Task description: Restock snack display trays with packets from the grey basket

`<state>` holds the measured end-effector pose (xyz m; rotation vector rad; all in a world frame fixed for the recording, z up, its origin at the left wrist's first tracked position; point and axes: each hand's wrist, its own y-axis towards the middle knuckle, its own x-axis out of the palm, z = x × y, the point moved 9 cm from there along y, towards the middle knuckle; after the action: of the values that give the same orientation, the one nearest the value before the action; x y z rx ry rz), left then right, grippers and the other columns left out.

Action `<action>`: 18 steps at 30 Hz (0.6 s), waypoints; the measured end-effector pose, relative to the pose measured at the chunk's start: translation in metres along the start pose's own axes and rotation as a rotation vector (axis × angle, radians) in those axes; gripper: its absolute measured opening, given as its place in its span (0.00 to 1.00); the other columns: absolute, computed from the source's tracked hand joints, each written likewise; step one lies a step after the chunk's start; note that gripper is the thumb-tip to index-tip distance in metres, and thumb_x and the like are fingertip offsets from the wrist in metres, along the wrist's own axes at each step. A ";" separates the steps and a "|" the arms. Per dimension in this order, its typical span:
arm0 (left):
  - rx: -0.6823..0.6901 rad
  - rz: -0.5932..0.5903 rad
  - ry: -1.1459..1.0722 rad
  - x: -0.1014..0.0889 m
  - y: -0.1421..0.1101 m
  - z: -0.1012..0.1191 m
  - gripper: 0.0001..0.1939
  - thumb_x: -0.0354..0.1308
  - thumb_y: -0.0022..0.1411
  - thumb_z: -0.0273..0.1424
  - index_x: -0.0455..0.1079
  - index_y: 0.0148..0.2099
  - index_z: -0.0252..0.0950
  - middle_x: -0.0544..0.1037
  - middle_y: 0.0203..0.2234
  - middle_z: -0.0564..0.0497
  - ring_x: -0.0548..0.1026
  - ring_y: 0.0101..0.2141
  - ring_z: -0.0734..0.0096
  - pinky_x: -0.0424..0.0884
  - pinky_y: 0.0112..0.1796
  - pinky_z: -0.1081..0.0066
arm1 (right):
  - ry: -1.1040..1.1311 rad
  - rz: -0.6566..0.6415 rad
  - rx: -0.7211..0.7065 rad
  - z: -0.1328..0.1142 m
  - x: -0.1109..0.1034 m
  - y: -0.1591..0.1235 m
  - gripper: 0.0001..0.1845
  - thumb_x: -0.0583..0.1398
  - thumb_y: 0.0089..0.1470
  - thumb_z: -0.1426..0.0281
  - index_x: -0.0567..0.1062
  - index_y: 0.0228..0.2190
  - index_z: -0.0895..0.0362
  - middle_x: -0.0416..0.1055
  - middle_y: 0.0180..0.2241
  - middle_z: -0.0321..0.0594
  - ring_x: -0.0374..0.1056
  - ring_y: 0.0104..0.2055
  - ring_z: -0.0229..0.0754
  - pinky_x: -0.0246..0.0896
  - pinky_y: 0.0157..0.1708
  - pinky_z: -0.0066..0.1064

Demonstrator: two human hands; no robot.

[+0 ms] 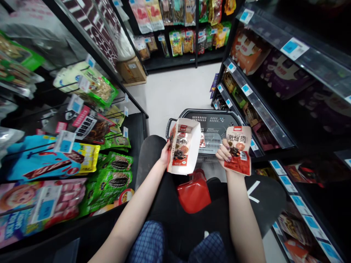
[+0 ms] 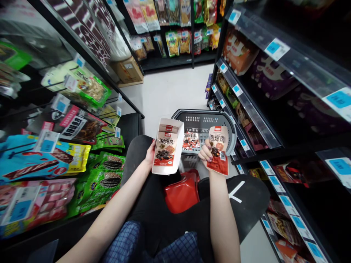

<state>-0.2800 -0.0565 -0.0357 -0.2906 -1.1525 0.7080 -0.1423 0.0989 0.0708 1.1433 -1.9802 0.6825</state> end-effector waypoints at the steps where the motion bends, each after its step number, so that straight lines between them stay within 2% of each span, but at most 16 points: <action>1: -0.001 -0.001 0.004 0.000 0.000 0.000 0.28 0.50 0.59 0.46 0.66 0.53 0.31 0.76 0.43 0.40 0.71 0.48 0.50 0.59 0.54 0.49 | 0.026 -0.009 -0.001 0.000 0.000 -0.001 0.27 0.63 0.36 0.48 0.56 0.20 0.53 0.42 0.09 0.20 0.31 0.11 0.28 0.32 0.13 0.25; 5: -0.008 -0.013 0.012 0.000 0.000 -0.001 0.28 0.49 0.59 0.46 0.66 0.53 0.31 0.76 0.44 0.39 0.71 0.48 0.50 0.59 0.54 0.50 | -0.037 0.075 -0.001 0.002 -0.011 -0.002 0.27 0.55 0.44 0.44 0.51 0.20 0.52 0.38 0.09 0.20 0.27 0.11 0.30 0.29 0.15 0.28; 8: -0.005 -0.023 0.009 0.000 0.000 0.000 0.28 0.49 0.59 0.46 0.65 0.53 0.31 0.76 0.44 0.39 0.71 0.48 0.50 0.59 0.54 0.49 | -0.090 0.131 -0.019 0.001 -0.019 -0.003 0.28 0.54 0.44 0.42 0.50 0.21 0.52 0.38 0.09 0.20 0.26 0.12 0.31 0.29 0.17 0.29; 11: -0.018 -0.035 0.011 0.000 0.000 -0.001 0.29 0.49 0.59 0.47 0.65 0.54 0.31 0.76 0.44 0.39 0.72 0.46 0.49 0.59 0.53 0.48 | -0.087 0.130 -0.032 0.000 -0.022 -0.004 0.28 0.54 0.43 0.42 0.51 0.21 0.51 0.38 0.08 0.20 0.27 0.12 0.31 0.31 0.17 0.29; 18: -0.040 -0.025 0.004 0.001 -0.001 -0.003 0.30 0.49 0.58 0.48 0.64 0.55 0.31 0.75 0.44 0.38 0.73 0.46 0.47 0.59 0.52 0.46 | 0.005 0.075 -0.044 -0.001 -0.019 -0.004 0.27 0.57 0.45 0.47 0.50 0.20 0.52 0.39 0.08 0.19 0.26 0.10 0.29 0.29 0.16 0.28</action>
<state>-0.2770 -0.0562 -0.0354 -0.3109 -1.1654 0.6621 -0.1316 0.1073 0.0565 1.0450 -2.0319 0.6761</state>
